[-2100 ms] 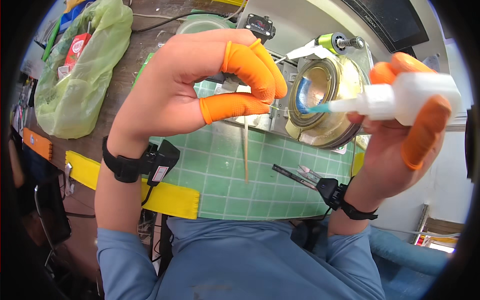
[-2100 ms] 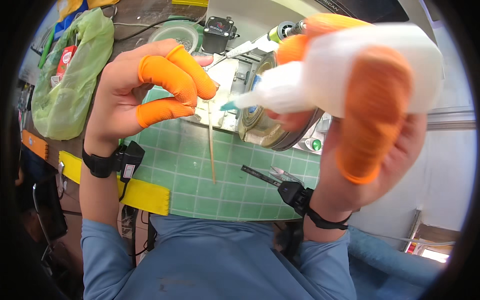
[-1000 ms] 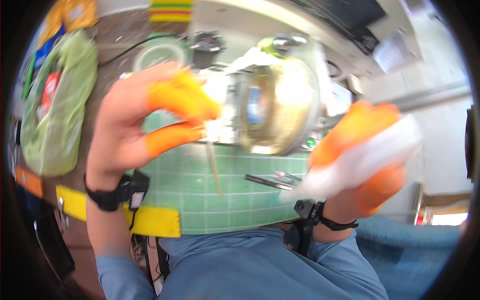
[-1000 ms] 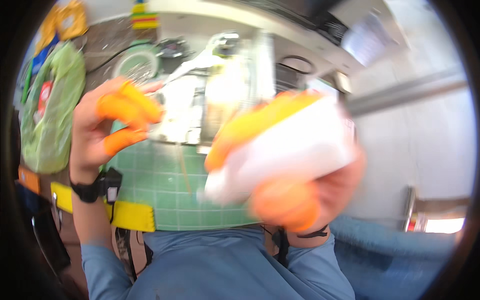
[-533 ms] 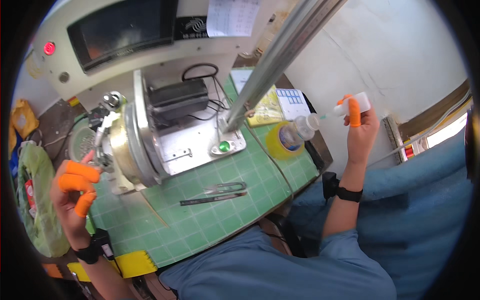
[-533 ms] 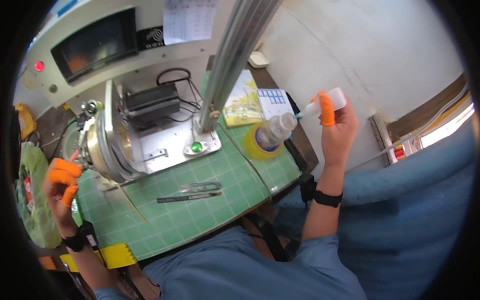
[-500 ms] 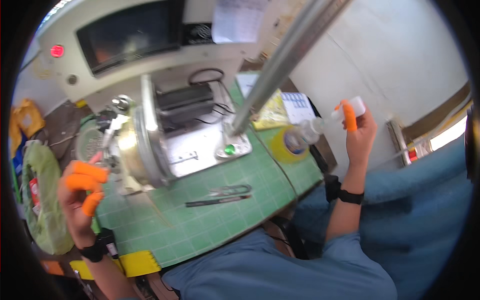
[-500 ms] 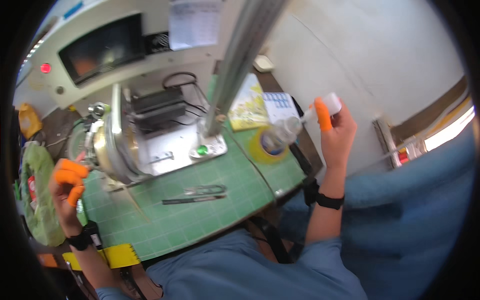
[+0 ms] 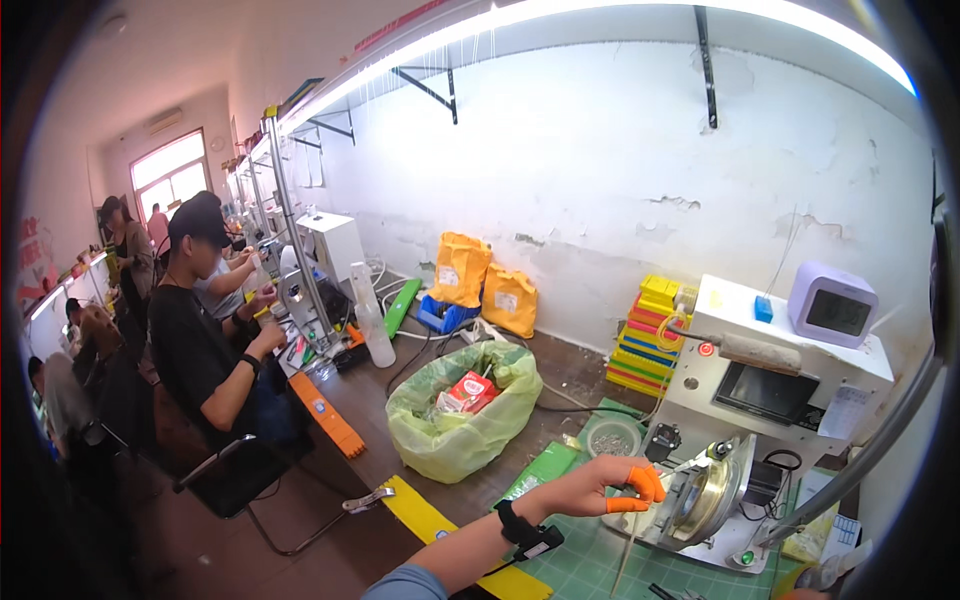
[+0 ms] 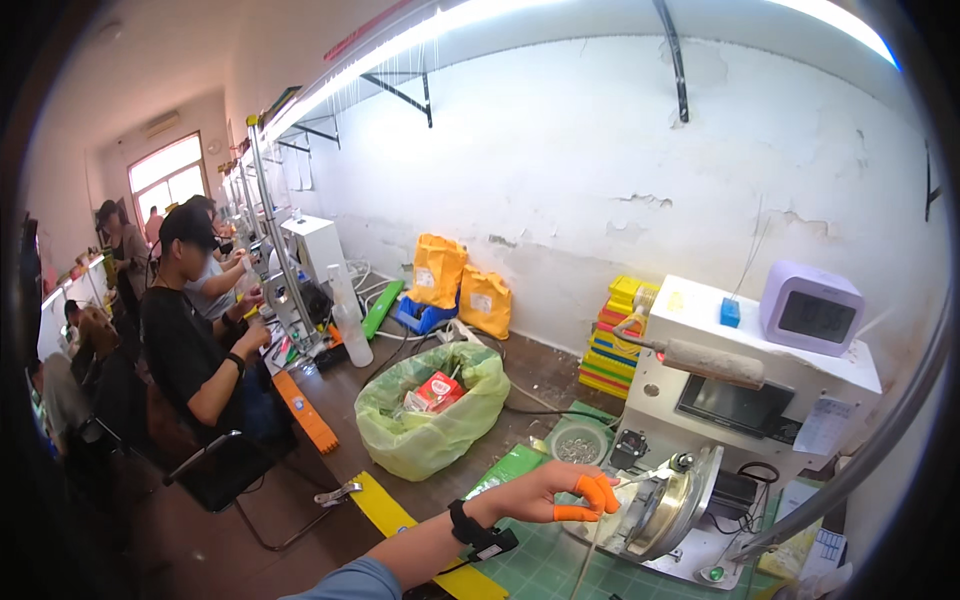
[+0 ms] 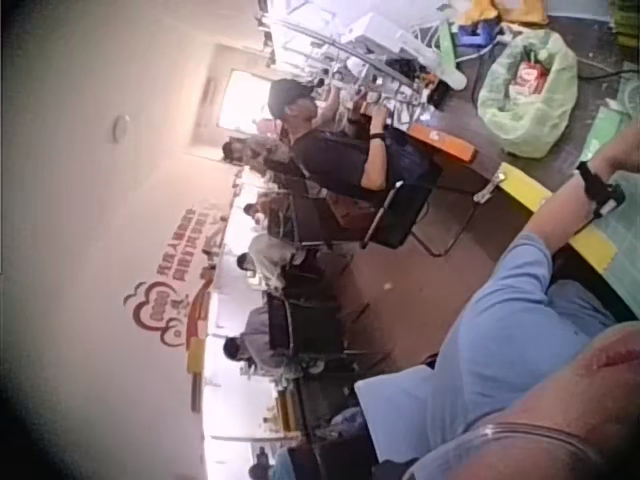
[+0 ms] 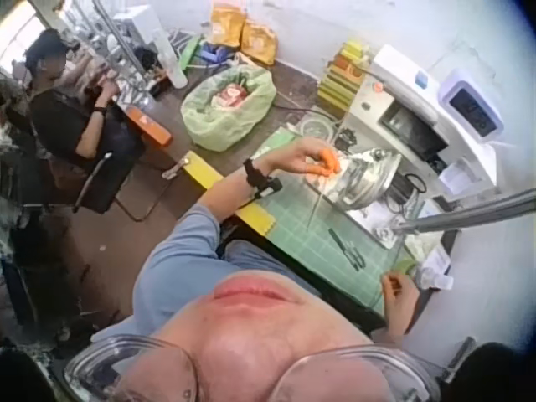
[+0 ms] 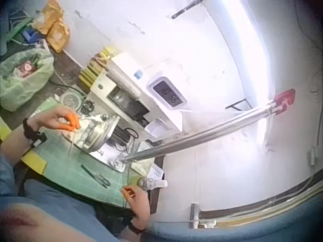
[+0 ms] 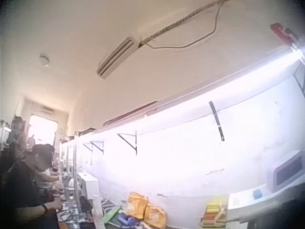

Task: Assembling small metal components and wires using an automated winding machine, adhesive, and tweezers at a factory workstation.

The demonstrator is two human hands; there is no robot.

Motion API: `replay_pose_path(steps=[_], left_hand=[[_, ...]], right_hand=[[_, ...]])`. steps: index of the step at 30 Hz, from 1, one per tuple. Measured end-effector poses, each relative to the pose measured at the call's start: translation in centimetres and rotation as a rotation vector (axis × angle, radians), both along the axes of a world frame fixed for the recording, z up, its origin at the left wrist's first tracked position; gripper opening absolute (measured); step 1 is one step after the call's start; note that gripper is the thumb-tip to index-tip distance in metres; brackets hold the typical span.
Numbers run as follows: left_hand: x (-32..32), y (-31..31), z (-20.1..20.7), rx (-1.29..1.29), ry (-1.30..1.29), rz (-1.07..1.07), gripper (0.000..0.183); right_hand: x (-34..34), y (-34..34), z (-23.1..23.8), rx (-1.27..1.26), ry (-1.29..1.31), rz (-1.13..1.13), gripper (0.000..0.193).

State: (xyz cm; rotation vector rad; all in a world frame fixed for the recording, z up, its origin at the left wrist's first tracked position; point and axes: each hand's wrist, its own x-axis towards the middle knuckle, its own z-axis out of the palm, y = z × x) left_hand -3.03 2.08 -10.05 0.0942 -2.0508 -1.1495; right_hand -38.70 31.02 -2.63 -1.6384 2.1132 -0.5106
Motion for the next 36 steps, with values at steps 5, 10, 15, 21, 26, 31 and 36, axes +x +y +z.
replay_pose_path(steps=[5, 10, 15, 21, 26, 31, 36], left_hand=[[0.0, -1.1, 0.2, -0.004, 0.011, -0.063, 0.008], [0.1, -0.4, 0.0, 0.004, 0.013, -0.035, 0.009], [-0.4, -0.5, -0.2, -0.012, 0.029, -0.043, 0.011], [0.0, -1.4, -0.1, -0.112, 0.011, 0.075, 0.016], [0.0, -2.1, 0.1, -0.104, -0.014, 0.084, 0.016], [-0.7, -2.0, -0.4, -0.047, 0.04, 0.037, 0.013], [-0.7, -1.4, -0.9, -0.033, 0.098, 0.036, 0.013]], right_hand=[[7.4, -1.9, -7.0, -0.026, 0.033, 0.128, 0.023], [7.4, -2.5, -9.4, -0.024, 0.028, 0.181, 0.019], [8.0, -2.6, -8.7, 0.096, 0.133, 0.231, 0.023], [9.7, -4.3, -9.5, 0.113, 0.212, 0.343, 0.028], [7.6, -7.9, -3.6, 0.126, -0.247, 0.466, 0.022], [8.6, -8.2, 0.3, -0.658, -0.925, 0.158, 0.012], [10.1, -13.8, 4.2, -0.644, -0.596, 0.431, 0.019]])
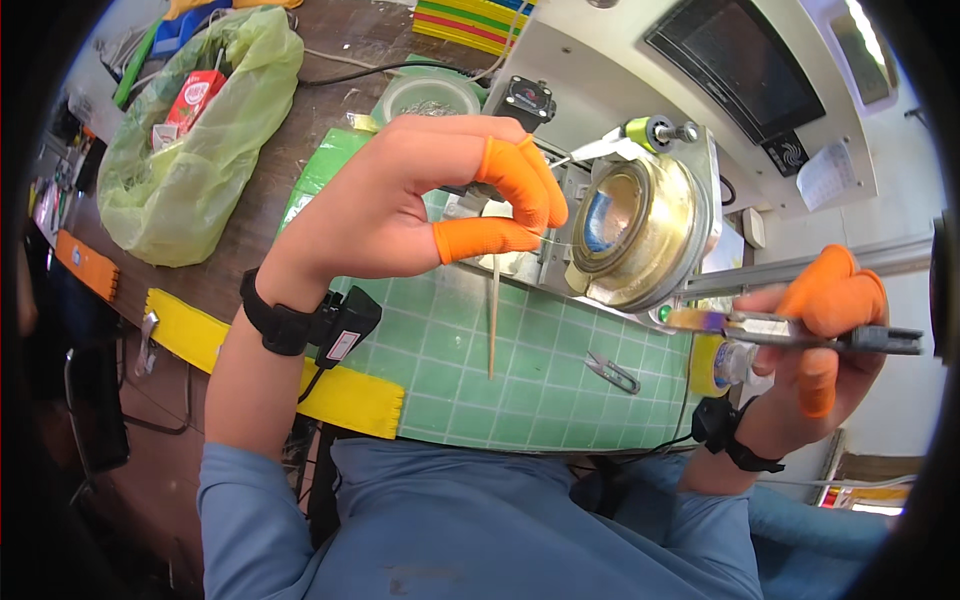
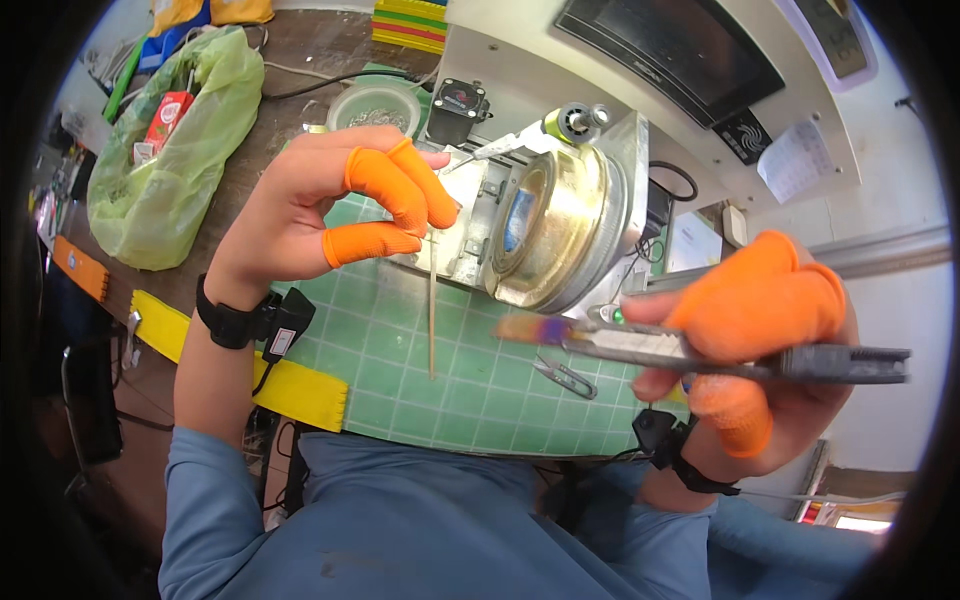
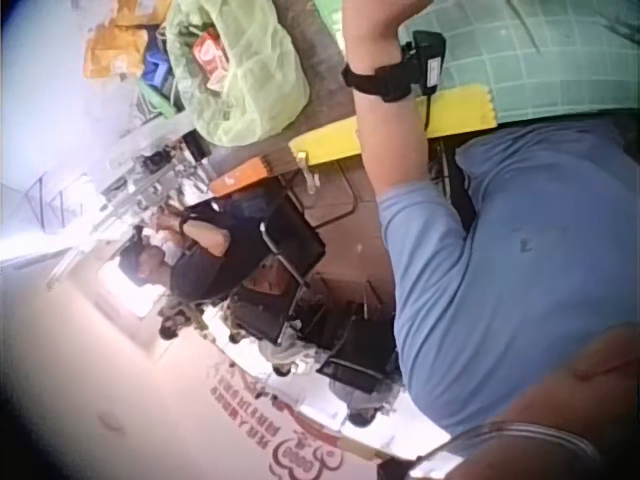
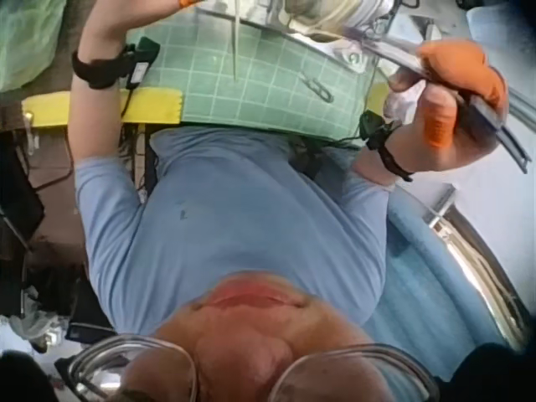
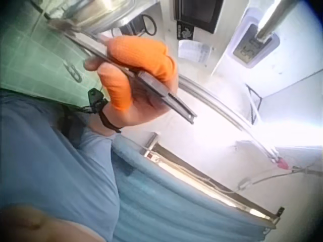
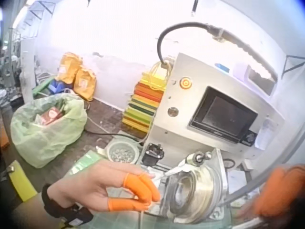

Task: Assembling small metal components and wires using an automated winding machine, adhesive, and tweezers at a factory workstation.

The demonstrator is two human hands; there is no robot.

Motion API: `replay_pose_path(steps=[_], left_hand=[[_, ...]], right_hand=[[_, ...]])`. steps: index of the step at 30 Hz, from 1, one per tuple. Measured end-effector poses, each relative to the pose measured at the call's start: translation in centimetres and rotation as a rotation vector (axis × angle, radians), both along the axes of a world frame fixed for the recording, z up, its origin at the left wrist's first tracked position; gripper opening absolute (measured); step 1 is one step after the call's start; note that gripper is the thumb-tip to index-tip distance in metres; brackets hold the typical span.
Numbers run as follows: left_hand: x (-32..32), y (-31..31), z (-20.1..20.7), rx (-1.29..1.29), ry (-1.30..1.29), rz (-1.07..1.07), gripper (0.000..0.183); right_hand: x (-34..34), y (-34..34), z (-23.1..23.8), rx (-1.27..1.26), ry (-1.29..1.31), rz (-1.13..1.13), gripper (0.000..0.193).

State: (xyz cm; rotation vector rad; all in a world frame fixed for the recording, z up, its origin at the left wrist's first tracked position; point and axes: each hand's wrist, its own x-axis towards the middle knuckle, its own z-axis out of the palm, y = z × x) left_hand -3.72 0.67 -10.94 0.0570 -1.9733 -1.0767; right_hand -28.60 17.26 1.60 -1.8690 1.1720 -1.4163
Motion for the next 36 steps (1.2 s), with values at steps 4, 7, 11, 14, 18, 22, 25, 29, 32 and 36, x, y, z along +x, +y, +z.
replay_pose_path(steps=[4, 7, 11, 14, 18, 22, 25, 29, 32, 36], left_hand=[[0.1, 0.2, -0.5, -0.019, 0.027, 0.015, 0.014], [0.0, -0.3, -0.5, -0.045, 0.042, 0.011, 0.015], [0.0, -0.7, -0.5, -0.054, 0.04, 0.019, 0.016], [0.0, -0.8, -0.6, -0.057, 0.066, 0.023, 0.017], [-0.1, -0.7, -0.6, -0.072, 0.053, 0.032, 0.017], [0.2, -0.4, -0.4, -0.056, 0.039, 0.038, 0.016], [-0.1, -0.6, -0.9, -0.063, 0.057, 0.022, 0.016], [0.0, -0.6, -0.7, -0.067, 0.049, 0.027, 0.016], [-0.1, -0.7, -0.7, -0.066, 0.052, 0.02, 0.016], [0.1, -0.8, -0.7, -0.07, 0.042, 0.019, 0.016]], right_hand=[[1.8, -3.4, -1.9, -0.176, 0.29, -0.082, 0.025], [2.7, -4.7, -3.3, -0.176, 0.317, -0.043, 0.02], [2.5, -6.3, -5.1, -0.198, 0.355, 0.054, 0.023], [2.0, -6.7, -5.6, -0.243, 0.421, 0.121, 0.032], [2.0, -6.5, -5.6, -0.246, 0.406, 0.116, 0.033], [2.2, -6.1, -5.3, -0.218, 0.431, 0.114, 0.037], [2.5, -5.8, -6.0, -0.231, 0.397, 0.042, 0.037], [2.6, -6.3, -5.5, -0.223, 0.426, 0.092, 0.031], [2.8, -6.4, -5.5, -0.23, 0.427, 0.086, 0.025], [3.2, -6.2, -5.9, -0.215, 0.389, 0.045, 0.026]])
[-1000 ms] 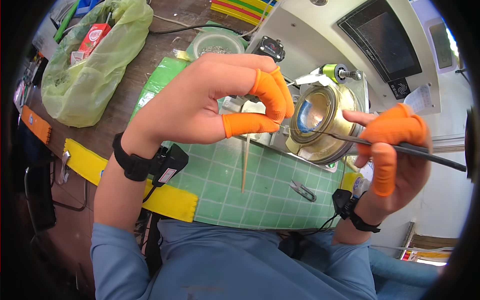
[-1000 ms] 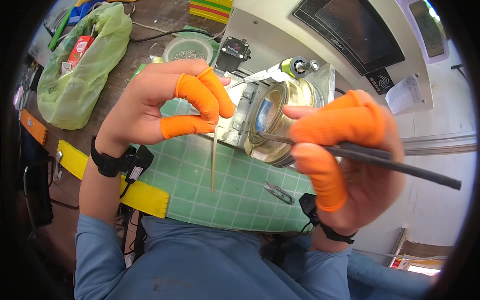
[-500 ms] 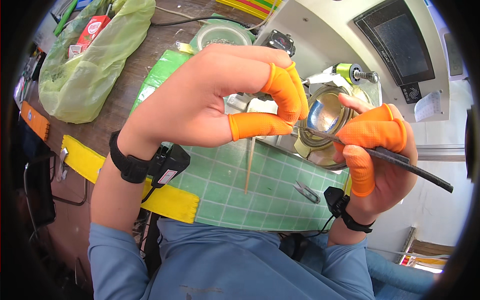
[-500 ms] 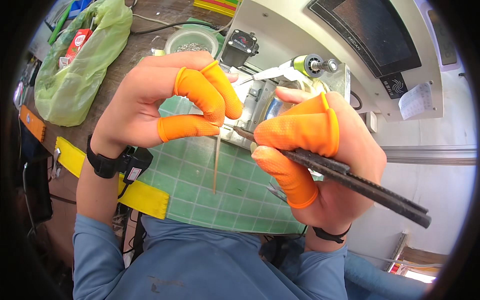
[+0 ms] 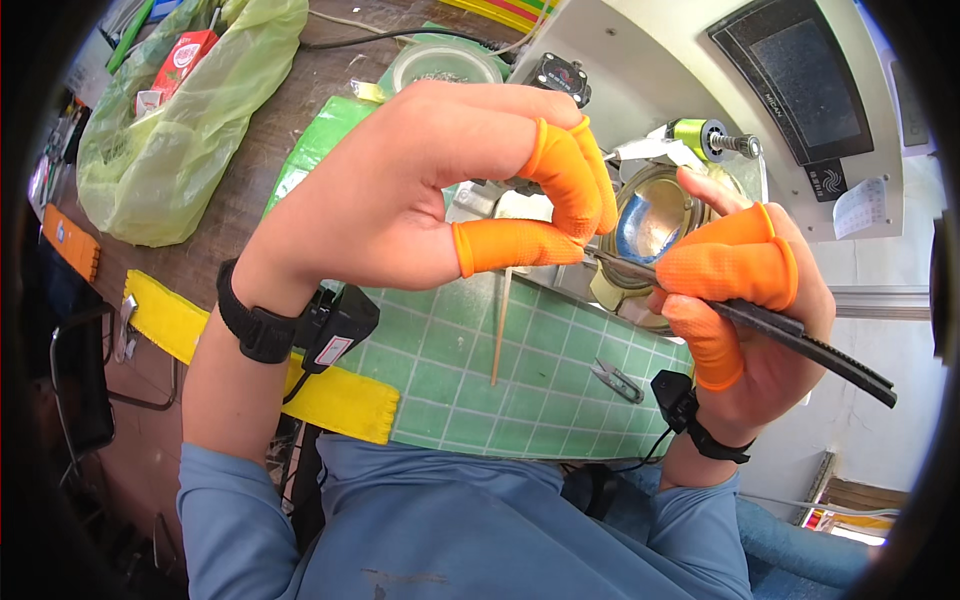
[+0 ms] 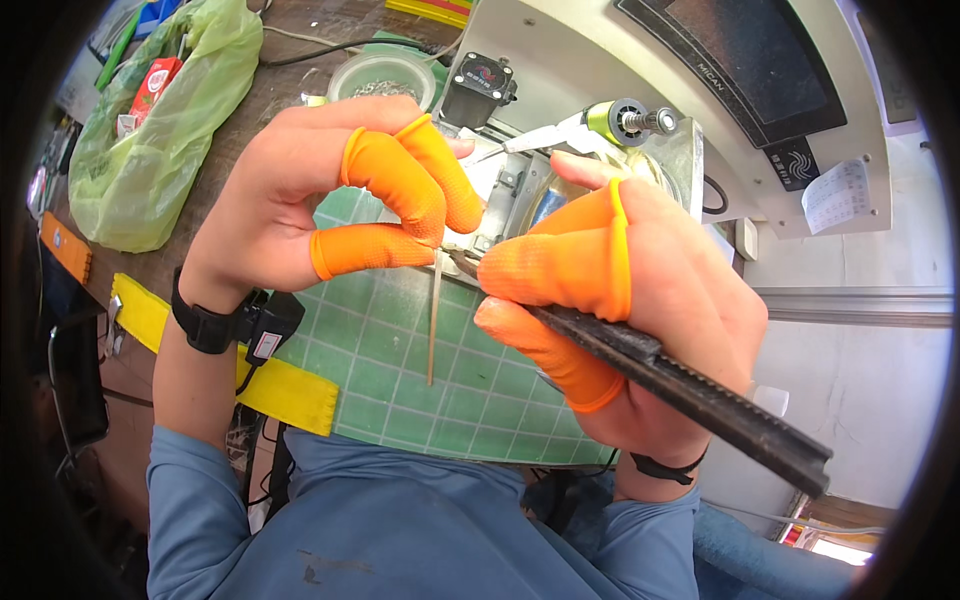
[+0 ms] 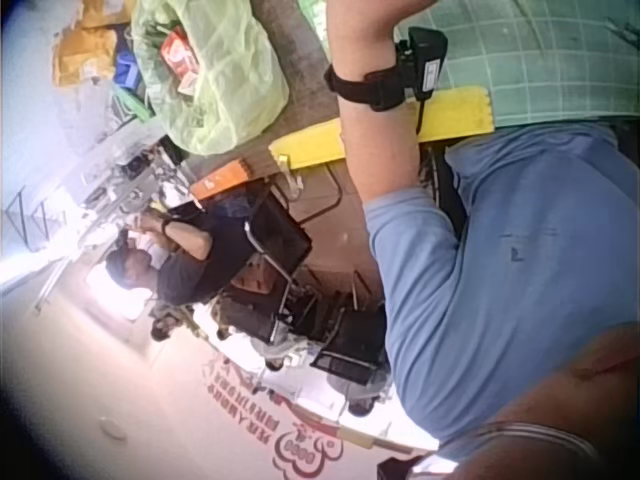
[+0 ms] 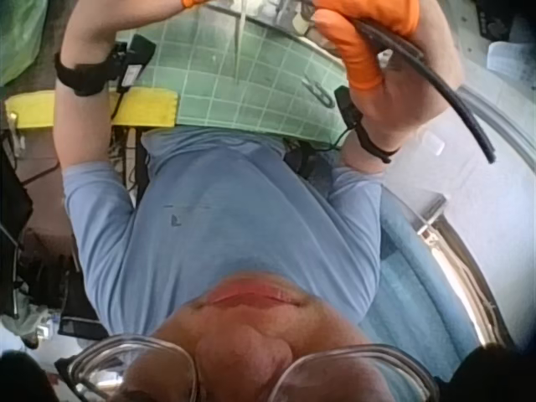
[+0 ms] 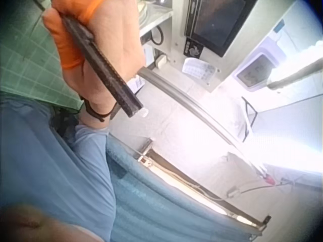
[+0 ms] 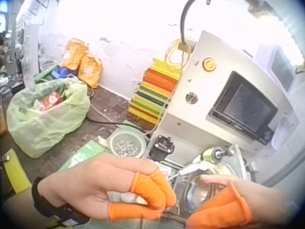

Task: Assembling small metal components and wires using an automated winding machine, adhesive, and tweezers at a factory workstation.

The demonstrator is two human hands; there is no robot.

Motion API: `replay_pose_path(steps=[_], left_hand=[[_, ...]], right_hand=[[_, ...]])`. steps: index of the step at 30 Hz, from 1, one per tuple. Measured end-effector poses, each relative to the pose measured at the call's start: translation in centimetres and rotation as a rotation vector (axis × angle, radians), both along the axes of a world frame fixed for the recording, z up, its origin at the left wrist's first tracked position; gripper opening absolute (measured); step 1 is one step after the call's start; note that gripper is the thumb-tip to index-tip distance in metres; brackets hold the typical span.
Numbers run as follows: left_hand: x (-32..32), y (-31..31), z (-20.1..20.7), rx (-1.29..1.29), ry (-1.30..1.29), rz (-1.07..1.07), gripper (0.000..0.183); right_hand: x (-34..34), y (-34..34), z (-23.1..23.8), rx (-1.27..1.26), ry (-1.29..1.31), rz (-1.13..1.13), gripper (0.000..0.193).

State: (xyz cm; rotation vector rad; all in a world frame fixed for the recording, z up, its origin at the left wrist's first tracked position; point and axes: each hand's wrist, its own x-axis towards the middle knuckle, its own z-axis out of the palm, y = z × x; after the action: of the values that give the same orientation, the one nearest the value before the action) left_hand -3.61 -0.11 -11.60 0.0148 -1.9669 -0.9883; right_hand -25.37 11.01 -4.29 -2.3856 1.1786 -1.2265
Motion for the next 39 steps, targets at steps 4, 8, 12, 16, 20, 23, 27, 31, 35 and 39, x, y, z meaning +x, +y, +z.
replay_pose_path(steps=[4, 8, 12, 16, 20, 23, 27, 31, 35, 39], left_hand=[[-0.2, -0.1, 0.0, -0.001, 0.0, -0.002, 0.016], [-0.2, 0.0, 0.1, -0.015, 0.005, -0.01, 0.015], [-0.2, 0.2, 0.1, 0.026, 0.007, -0.005, 0.015], [-0.3, 0.4, 0.7, 0.017, -0.009, -0.01, 0.014], [0.4, 0.9, 0.0, 0.03, -0.059, 0.033, 0.014], [-0.1, 1.0, 0.7, 0.03, -0.086, 0.024, 0.013], [-0.7, 0.3, 0.9, -0.023, -0.093, 0.026, 0.016], [0.0, 0.5, 0.8, 0.033, -0.126, 0.087, 0.015], [0.5, 2.0, 2.1, -0.06, -0.131, 0.156, 0.016], [-0.7, 4.6, 2.8, -0.163, -0.002, 0.22, 0.022]], right_hand=[[-0.3, -0.2, 0.3, 0.01, 0.049, 0.005, 0.027], [-0.3, -0.3, 0.7, -0.014, 0.185, 0.045, 0.026], [-0.7, -0.1, 1.2, -0.074, 0.043, 0.033, 0.026], [-4.1, 5.8, 6.2, 0.243, 0.102, 0.024, 0.025], [-3.4, 8.0, 4.7, 0.813, 0.841, 0.005, 0.019], [-6.1, 10.7, -0.7, 0.969, 0.971, -0.109, 0.021], [-8.7, 13.1, -5.2, 0.97, 0.921, -0.29, 0.021], [-8.8, 11.9, -2.9, 0.647, 0.472, -0.602, 0.028], [-11.0, 9.6, -2.2, 0.042, 0.404, -0.853, 0.032], [-15.6, 9.7, -4.6, -0.065, 0.173, -0.893, 0.024]])
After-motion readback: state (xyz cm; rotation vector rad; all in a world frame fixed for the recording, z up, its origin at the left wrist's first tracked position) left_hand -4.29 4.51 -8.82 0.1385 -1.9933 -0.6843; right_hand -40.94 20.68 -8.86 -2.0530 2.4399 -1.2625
